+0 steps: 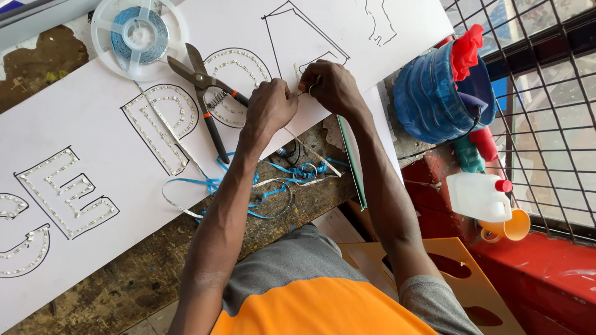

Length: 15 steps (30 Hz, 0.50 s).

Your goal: Applying flexible blue trim or LED strips to a sign board template and cutting it to size.

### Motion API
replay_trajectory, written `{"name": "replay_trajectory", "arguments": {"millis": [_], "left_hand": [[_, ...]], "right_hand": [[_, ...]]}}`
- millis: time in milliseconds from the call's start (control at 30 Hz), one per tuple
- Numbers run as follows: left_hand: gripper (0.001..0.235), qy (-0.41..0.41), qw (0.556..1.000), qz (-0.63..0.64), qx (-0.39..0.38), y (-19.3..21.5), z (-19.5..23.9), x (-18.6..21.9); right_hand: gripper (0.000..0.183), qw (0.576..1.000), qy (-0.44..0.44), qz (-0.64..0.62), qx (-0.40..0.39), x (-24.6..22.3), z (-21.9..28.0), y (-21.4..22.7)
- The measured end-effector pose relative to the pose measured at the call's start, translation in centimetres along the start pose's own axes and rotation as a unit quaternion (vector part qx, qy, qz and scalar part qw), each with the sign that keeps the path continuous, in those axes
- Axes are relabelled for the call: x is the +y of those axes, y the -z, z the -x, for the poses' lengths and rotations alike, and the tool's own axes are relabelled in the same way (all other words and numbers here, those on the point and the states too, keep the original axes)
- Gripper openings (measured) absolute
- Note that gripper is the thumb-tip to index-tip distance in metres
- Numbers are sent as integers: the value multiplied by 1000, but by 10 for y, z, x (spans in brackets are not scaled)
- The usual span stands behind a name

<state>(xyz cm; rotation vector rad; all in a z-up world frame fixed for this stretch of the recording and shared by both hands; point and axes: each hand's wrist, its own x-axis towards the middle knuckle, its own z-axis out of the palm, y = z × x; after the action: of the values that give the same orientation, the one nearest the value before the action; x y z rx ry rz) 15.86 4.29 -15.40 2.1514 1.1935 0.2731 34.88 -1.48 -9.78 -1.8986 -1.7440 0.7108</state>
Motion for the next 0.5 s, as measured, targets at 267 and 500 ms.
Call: {"name": "replay_trajectory", "arguments": {"millis": [267, 500], "left_hand": [[36, 31, 996, 69, -38, 3, -16, -7], [32, 59, 994, 53, -72, 11, -18, -2]], "right_hand": [[31, 998, -21, 37, -48, 2, -6, -1], [24, 997, -25, 50, -49, 7, -7, -5]]}}
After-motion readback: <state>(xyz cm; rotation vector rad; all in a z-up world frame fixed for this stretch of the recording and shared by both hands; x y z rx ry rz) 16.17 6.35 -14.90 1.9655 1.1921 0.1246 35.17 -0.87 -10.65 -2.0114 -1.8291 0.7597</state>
